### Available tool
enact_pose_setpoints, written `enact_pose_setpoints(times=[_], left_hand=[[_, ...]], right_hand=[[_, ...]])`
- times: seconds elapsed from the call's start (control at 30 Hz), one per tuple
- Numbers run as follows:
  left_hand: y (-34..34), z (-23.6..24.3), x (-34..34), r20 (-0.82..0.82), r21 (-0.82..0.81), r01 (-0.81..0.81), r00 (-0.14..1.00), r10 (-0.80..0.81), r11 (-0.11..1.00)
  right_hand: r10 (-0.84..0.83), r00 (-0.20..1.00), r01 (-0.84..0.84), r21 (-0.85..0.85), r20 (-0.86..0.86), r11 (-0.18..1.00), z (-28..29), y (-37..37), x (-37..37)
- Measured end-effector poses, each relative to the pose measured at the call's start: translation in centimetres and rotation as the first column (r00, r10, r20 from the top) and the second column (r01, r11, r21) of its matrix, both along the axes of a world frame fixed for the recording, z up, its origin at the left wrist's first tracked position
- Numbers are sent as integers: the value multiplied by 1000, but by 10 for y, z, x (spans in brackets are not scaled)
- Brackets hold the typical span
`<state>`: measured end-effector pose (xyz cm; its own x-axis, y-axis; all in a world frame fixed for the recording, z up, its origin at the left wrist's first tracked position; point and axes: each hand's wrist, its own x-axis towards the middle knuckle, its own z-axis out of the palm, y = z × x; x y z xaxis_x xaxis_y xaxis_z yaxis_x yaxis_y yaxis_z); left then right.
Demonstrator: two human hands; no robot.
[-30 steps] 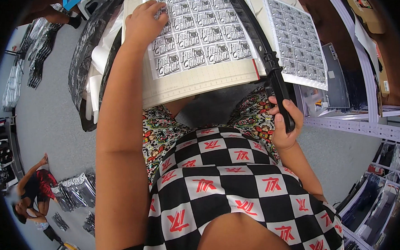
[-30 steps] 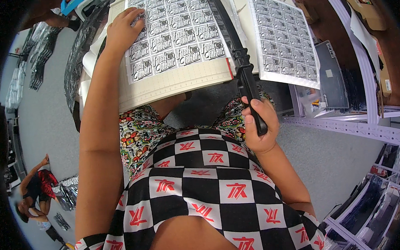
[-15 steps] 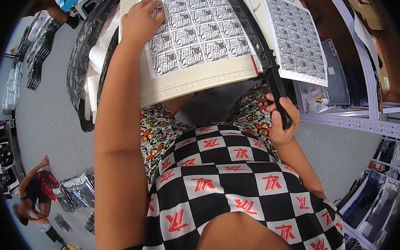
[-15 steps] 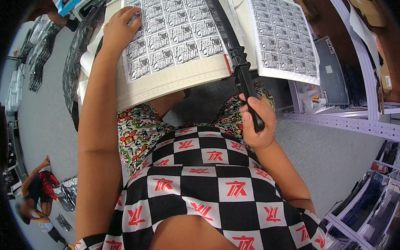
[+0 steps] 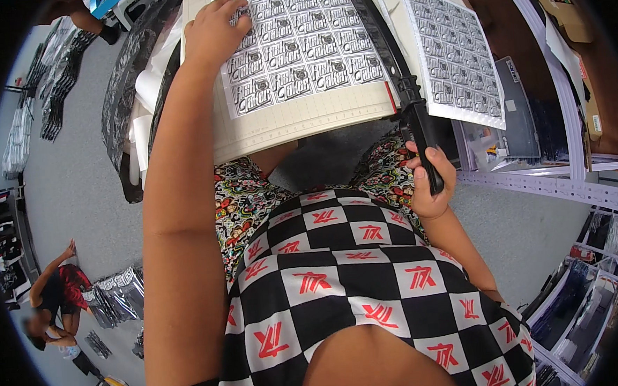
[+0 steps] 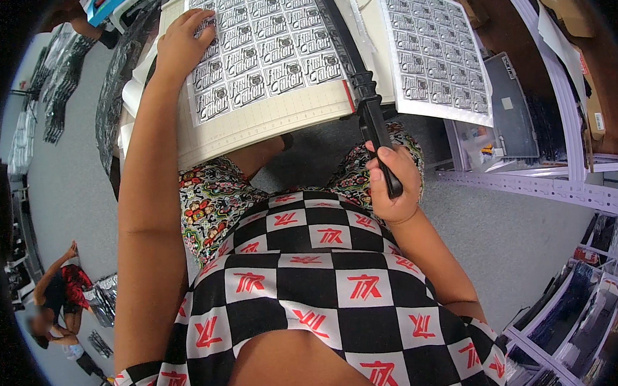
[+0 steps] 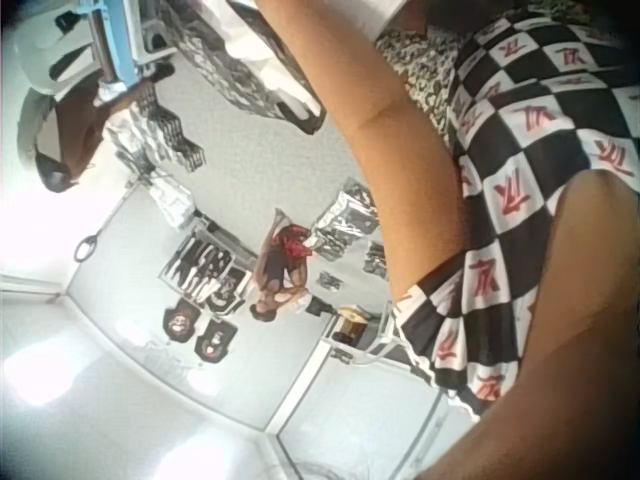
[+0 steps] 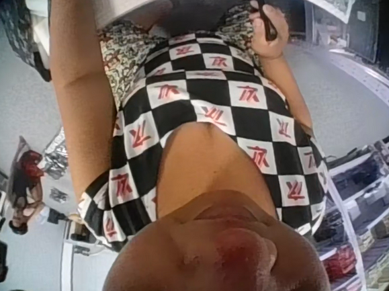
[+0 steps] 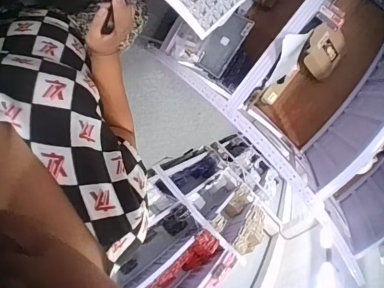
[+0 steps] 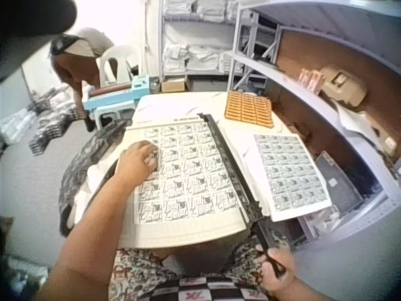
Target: The person uses a manual paper cutter to trim sheets of printed stickers. They align the sticker sheets on the cutting mat, pull down the cutter's arm to slice the paper, and then remove the cut sheets to place them aside. The process is repeated for multiple sheets of different sticker designs.
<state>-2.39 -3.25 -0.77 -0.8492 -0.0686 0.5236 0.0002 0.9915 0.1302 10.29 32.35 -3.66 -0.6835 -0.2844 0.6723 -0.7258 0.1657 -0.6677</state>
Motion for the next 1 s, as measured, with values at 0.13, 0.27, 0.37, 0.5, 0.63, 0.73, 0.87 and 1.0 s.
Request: enact_pose_setpoints(times=[0.13, 0.27, 0.37, 0.5, 0.63, 0.73, 0.87, 1.0], left_hand=[[-1, -1, -1, 6, 19, 12, 1000, -12, 1000], [-2, -2, -1, -9, 13, 19, 1000, -19, 1000], [-4, -2, -4, 23, 16, 33, 999, -33, 999], [-4, -8, -10, -81, -173, -75, 995, 62, 982], [57, 17, -12, 34, -119, 104, 994, -101, 987], [124, 23, 4, 216, -93, 179, 964, -156, 979], [126, 0, 2, 274, -85, 129, 956, -101, 988], [130, 1, 2, 267, -62, 149, 955, -127, 987]], right_hand=[[-2, 1000, 2, -14, 6, 1000, -1, -1, 1], [-2, 1000, 2, -7, 0, 1000, -1, -1, 1], [-23, 997, 24, -13, 78, 1000, 2, 0, 5], [-132, 987, 105, 248, 95, 963, 26, 6, 14], [-221, 974, 176, 449, 49, 876, 71, 9, 16], [-273, 961, 252, 504, -33, 826, 100, -6, -1], [-278, 950, 302, 638, -142, 709, 123, -30, -12], [-315, 935, 320, 775, -164, 545, 104, -41, -12]])
